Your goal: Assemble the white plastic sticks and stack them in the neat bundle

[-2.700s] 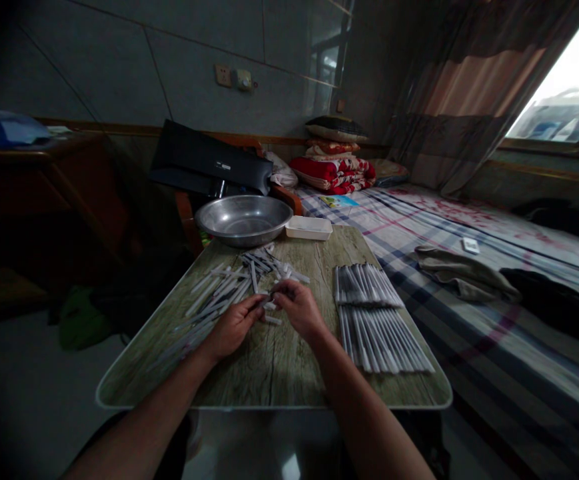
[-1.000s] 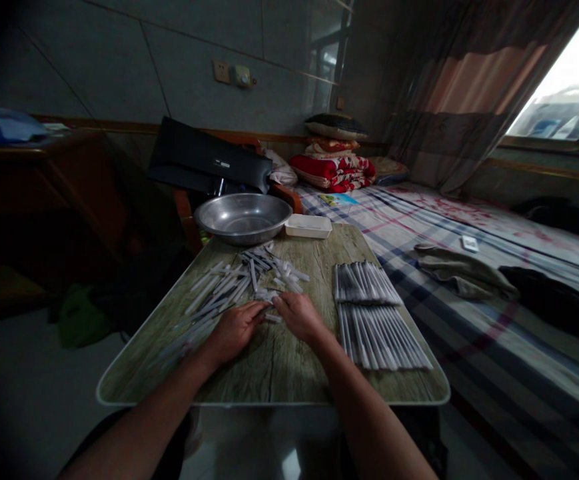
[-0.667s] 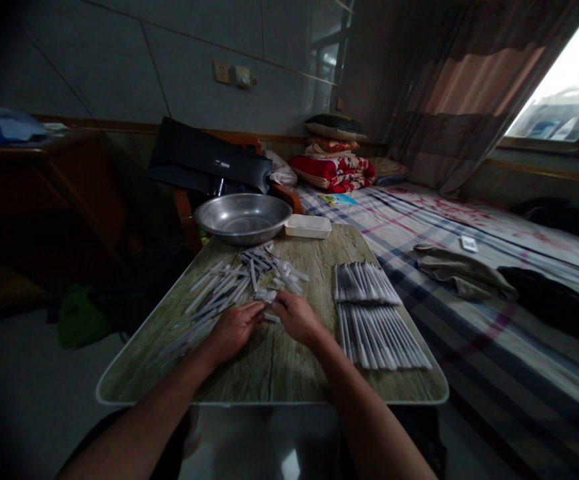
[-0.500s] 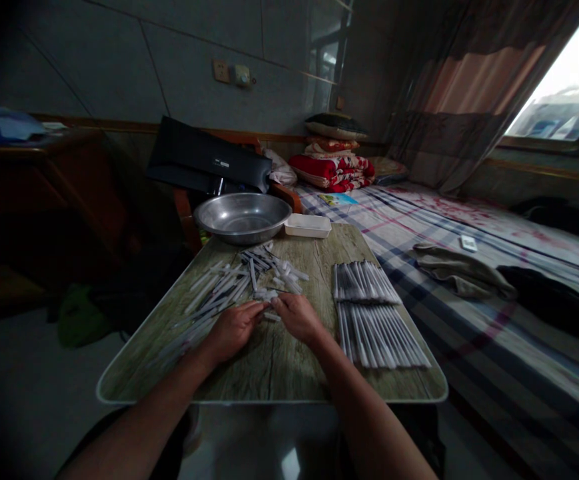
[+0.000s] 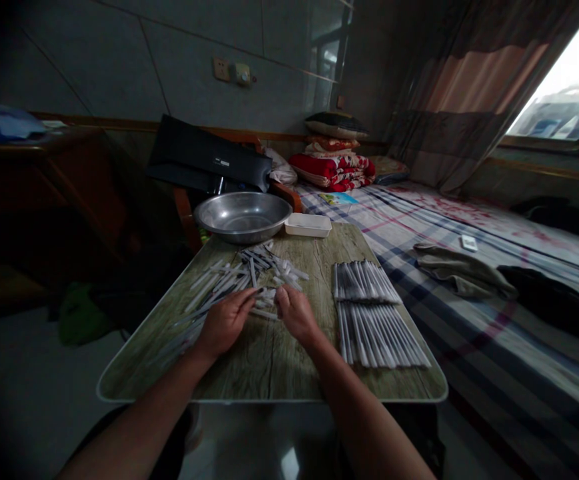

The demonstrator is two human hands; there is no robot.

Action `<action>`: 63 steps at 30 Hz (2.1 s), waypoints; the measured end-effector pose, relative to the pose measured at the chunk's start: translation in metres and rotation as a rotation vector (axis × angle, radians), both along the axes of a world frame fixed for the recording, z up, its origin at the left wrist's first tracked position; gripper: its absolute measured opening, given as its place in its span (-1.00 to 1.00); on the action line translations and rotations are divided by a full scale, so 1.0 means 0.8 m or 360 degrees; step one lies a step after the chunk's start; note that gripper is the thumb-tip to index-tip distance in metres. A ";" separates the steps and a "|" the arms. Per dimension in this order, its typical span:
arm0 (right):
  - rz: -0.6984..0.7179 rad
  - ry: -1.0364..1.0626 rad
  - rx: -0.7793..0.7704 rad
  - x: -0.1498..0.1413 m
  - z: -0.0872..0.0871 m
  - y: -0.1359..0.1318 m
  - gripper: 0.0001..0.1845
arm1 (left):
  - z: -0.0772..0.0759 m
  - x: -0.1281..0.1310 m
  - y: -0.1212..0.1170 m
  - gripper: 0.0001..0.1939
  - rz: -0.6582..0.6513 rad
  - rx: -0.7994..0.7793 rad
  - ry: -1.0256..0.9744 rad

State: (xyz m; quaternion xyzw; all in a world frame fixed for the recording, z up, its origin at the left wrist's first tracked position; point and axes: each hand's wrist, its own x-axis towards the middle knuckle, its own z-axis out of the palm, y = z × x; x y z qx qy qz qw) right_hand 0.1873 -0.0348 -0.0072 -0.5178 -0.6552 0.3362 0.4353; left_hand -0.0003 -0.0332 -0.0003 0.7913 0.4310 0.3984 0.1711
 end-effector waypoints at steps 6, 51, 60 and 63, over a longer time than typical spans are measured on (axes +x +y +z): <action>0.0028 -0.0726 0.0375 -0.002 -0.019 0.003 -0.75 | 0.003 -0.005 0.011 -0.72 0.0306 -0.0232 -0.0863; 0.0032 0.0201 0.0041 -0.006 0.000 -0.002 -0.87 | -0.001 -0.004 0.023 -0.90 0.0198 -0.1219 -0.2052; 0.0052 0.0284 -0.0004 -0.009 -0.003 -0.001 -0.87 | -0.001 -0.001 0.021 -0.83 0.0203 -0.1228 -0.1975; 0.0046 0.0324 -0.0026 -0.009 -0.004 0.000 -0.85 | -0.001 -0.001 0.020 -0.84 0.0142 -0.1251 -0.1960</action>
